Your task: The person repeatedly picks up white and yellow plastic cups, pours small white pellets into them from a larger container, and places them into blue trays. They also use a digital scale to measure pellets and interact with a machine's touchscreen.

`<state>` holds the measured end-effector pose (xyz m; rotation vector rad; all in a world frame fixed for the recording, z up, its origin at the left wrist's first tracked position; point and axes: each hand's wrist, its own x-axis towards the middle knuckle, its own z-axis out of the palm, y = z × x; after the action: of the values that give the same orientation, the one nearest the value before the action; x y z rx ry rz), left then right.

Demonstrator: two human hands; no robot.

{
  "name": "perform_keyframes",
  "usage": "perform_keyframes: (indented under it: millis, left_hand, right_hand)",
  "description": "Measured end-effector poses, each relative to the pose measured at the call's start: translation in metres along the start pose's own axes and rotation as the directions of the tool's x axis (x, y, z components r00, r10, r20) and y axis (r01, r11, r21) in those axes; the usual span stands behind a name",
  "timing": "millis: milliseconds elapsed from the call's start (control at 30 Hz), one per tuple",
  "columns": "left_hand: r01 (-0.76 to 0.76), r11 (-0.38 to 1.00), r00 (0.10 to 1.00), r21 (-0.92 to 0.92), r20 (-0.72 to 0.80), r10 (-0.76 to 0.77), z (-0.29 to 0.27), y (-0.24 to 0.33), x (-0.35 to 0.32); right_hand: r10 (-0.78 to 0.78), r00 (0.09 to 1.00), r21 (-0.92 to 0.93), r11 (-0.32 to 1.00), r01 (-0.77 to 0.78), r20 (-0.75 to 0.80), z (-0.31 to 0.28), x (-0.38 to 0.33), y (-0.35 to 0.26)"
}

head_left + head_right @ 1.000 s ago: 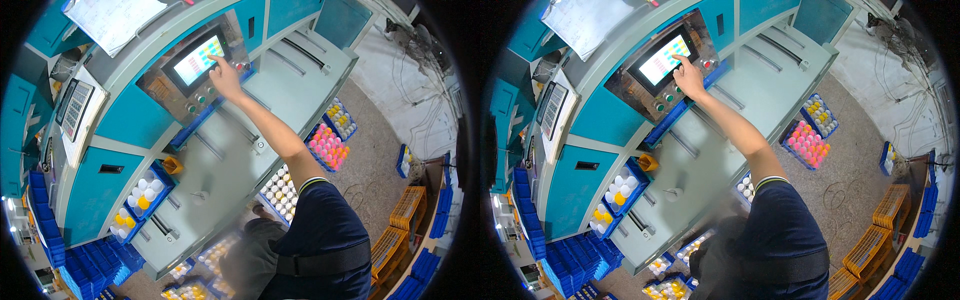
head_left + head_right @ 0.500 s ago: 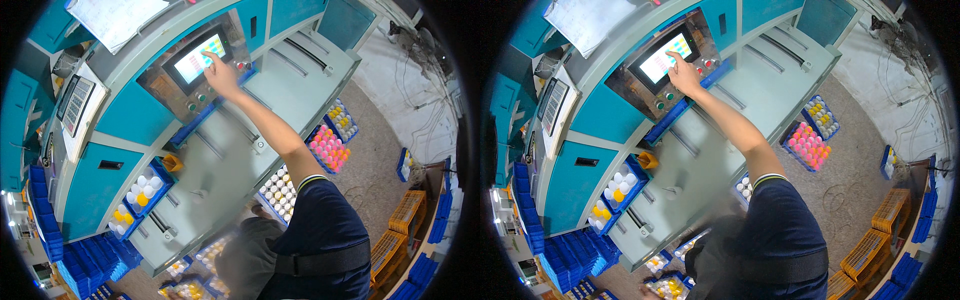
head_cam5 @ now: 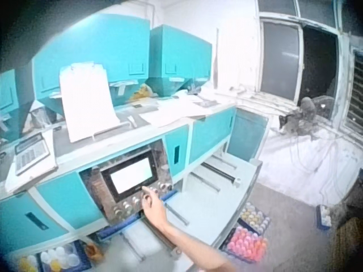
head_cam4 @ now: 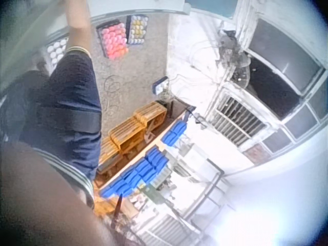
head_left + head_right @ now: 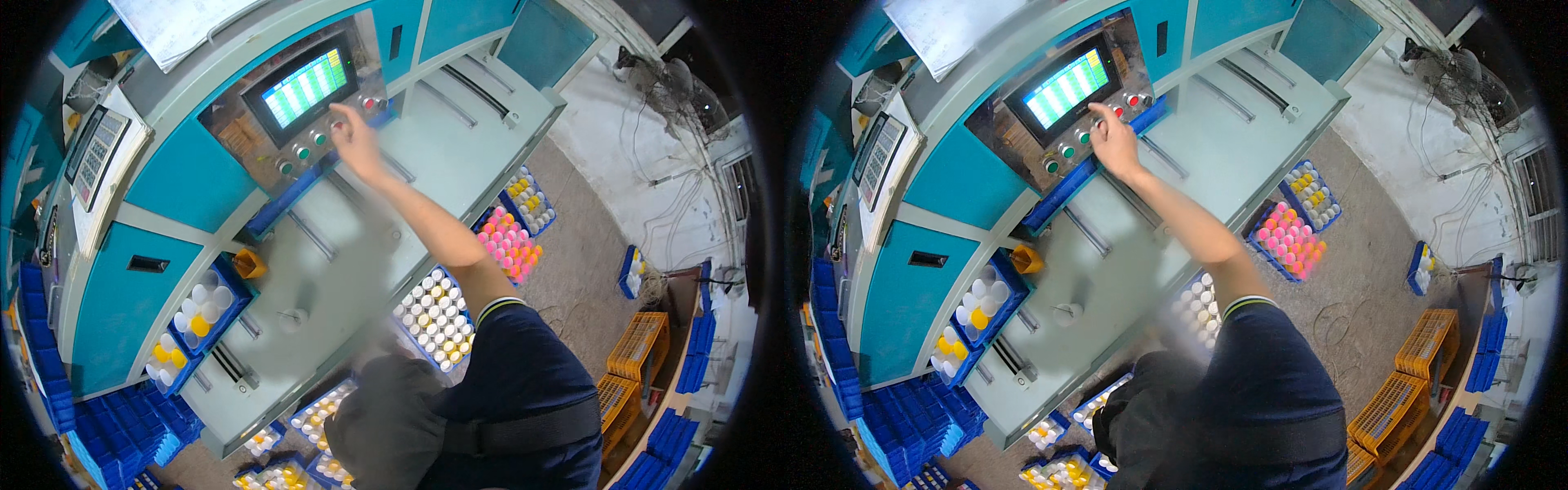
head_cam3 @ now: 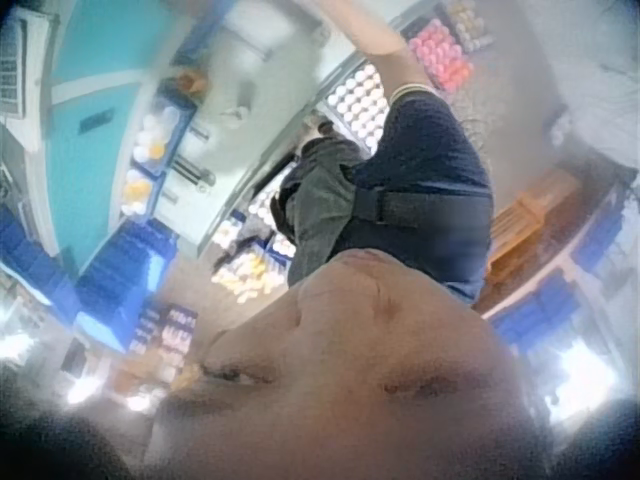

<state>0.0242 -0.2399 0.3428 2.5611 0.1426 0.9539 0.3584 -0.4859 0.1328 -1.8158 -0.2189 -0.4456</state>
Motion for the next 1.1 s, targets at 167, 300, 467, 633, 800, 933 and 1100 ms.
perform_keyframes:
  millis: [167,300,467,633,800,933,1100]
  left_hand:
    - [-0.017,0.997,0.997,-0.069,0.07,0.022,0.033,0.004,0.011]
    - [-0.008,0.993,0.996,-0.114,0.085,0.017,0.046,0.004,0.012]
    - [-0.005,0.986,0.995,-0.165,0.096,0.021,0.05,0.001,0.01]
    - [-0.018,0.976,0.995,-0.219,0.097,0.04,0.046,-0.003,0.011]
    - [-0.018,0.962,0.997,-0.272,0.061,0.036,0.031,-0.007,0.007]
    - [-0.025,0.942,0.999,-0.335,-0.053,0.008,-0.008,-0.011,-0.026]
    - [-0.128,0.918,0.96,-0.375,-0.278,0.021,-0.11,0.009,-0.108]
  right_hand:
    - [-0.086,0.996,-0.104,0.991,0.081,-0.037,-0.022,0.033,-0.007]
    - [-0.081,0.996,-0.177,0.981,0.076,-0.021,-0.028,0.062,-0.015]
    - [-0.096,0.995,-0.249,0.965,0.088,-0.022,-0.019,0.086,-0.017]
    - [-0.111,0.994,-0.275,0.956,0.102,-0.018,-0.016,0.079,-0.015]
    - [-0.135,0.988,-0.105,0.984,0.142,0.069,0.0,-0.001,-0.013]
    - [-0.118,0.859,-0.005,0.99,0.139,0.499,0.021,-0.15,-0.016]
    - [0.113,0.238,-0.114,0.993,-0.01,0.965,0.016,-0.343,-0.025]
